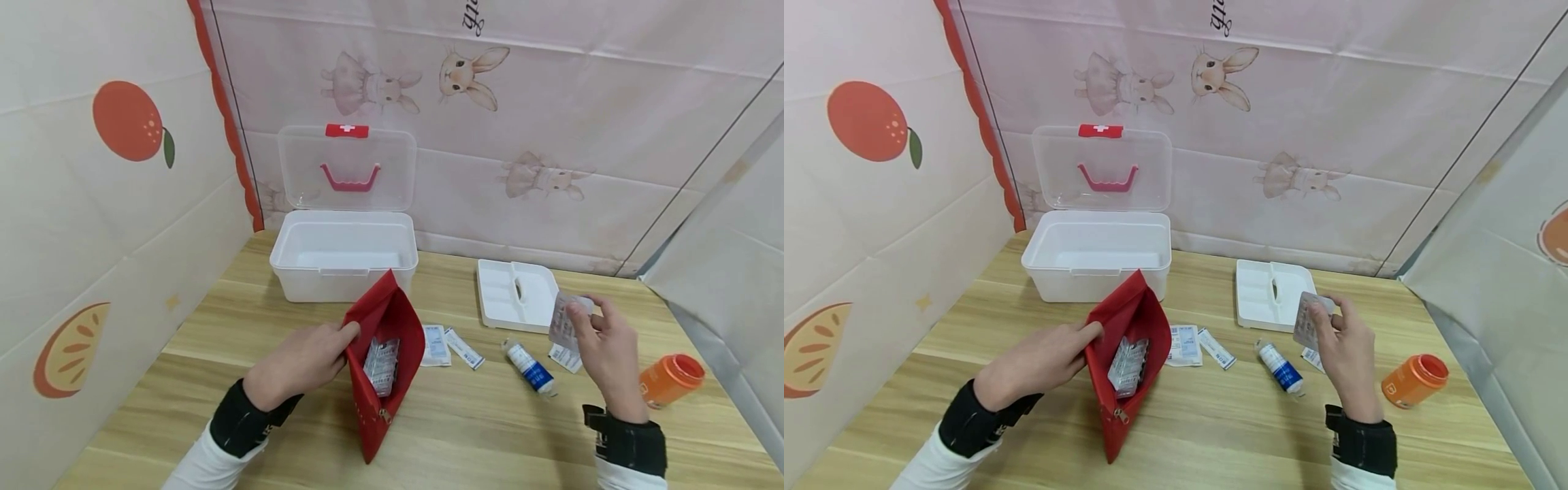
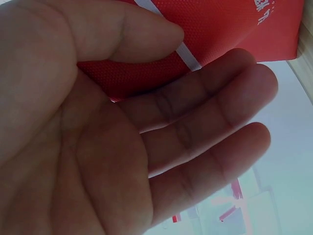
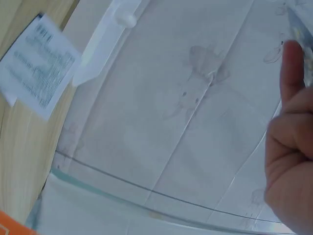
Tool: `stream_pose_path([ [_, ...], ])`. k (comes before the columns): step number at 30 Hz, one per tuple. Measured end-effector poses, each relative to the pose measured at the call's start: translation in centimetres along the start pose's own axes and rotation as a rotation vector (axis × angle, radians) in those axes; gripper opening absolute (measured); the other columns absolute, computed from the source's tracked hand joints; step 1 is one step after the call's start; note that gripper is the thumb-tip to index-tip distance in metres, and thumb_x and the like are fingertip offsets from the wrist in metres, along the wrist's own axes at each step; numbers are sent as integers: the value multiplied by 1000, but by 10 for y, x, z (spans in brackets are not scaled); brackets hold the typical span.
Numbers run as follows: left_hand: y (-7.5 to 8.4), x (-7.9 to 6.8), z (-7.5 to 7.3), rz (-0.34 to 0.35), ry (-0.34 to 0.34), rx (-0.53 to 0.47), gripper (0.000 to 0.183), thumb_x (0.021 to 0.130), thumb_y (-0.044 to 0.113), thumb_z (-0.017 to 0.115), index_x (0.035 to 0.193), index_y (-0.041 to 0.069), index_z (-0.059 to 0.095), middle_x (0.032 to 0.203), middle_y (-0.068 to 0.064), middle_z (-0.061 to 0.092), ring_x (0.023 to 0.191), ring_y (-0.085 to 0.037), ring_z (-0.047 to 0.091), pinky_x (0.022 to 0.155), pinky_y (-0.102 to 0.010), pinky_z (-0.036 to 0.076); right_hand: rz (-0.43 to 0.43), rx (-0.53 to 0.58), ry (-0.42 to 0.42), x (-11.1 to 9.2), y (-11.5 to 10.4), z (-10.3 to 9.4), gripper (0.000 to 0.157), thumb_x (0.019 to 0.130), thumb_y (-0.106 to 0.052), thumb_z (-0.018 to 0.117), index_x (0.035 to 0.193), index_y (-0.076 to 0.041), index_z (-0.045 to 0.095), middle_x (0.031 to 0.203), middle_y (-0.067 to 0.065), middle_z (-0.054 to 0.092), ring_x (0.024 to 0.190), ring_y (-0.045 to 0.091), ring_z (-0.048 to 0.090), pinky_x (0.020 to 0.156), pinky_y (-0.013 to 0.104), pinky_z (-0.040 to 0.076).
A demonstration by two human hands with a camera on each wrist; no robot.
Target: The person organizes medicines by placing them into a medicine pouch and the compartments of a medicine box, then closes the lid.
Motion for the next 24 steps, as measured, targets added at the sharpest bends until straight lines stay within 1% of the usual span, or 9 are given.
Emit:
stream_pose_path([
  [2,0,0,0,2,1,0,19,91,2,66,102,10,51,74,3,53,62,-9,50,57,-21,45,-17,59,59,-2,-5,-2,35,101,-21,57,130,-2,55,103,31,69,64,8,68,53,22,53],
  [4,0,0,0,3,0,0,19,91,2,66,102,10,51,74,3,53,63,-9,50,57,-21,45,-31,124,82,-3,-9,-2,33,100,-16,60,131,-4,56,101,27,69,49,-1,56,45,14,43],
  [6,0,0,0,1,-2,-1,19,91,2,66,102,10,51,74,3,53,63,-9,50,57,-21,45,-70,173,73,-5,-16,0,34,98,-10,61,132,-5,56,99,26,68,43,8,55,41,18,44],
  [7,0,0,0,1,-3,-2,19,91,2,66,102,10,51,74,3,53,62,-9,50,57,-21,45,-93,192,60,-6,-20,2,36,97,-6,61,133,-4,55,99,25,68,42,10,56,43,18,46],
  [12,0,0,1,9,1,-3,20,91,2,66,103,9,51,75,3,54,62,-9,50,57,-21,45,-214,271,-8,-10,-43,12,45,93,8,61,137,1,49,98,24,69,56,7,66,51,19,52],
  [17,0,0,1,12,4,2,20,91,2,66,103,9,51,75,3,54,62,-8,50,56,-20,45,-367,396,28,-19,-69,15,49,84,22,62,130,7,54,103,-4,70,70,1,69,59,17,54],
  [19,0,0,1,12,5,7,20,91,2,66,103,9,51,75,3,54,62,-8,50,56,-20,45,-443,451,62,-24,-81,15,49,80,27,62,126,10,57,104,-9,69,74,1,69,64,16,54],
  [22,0,0,1,12,5,9,20,91,2,66,103,9,51,75,3,53,63,-9,50,56,-21,45,-554,517,122,-32,-99,16,44,77,27,64,119,14,62,105,-4,72,80,2,70,69,14,54],
  [24,0,0,1,12,4,6,20,91,2,65,103,9,51,75,3,53,63,-8,50,57,-21,45,-625,560,168,-37,-109,17,32,81,21,67,112,16,65,104,3,73,84,4,70,73,14,53],
])
Point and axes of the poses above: each hand's wrist, its own x-axis towards the middle knuckle, its own z-axis out of the palm, y = z × x, the point moved 8 cm from there along x, towards the middle knuckle
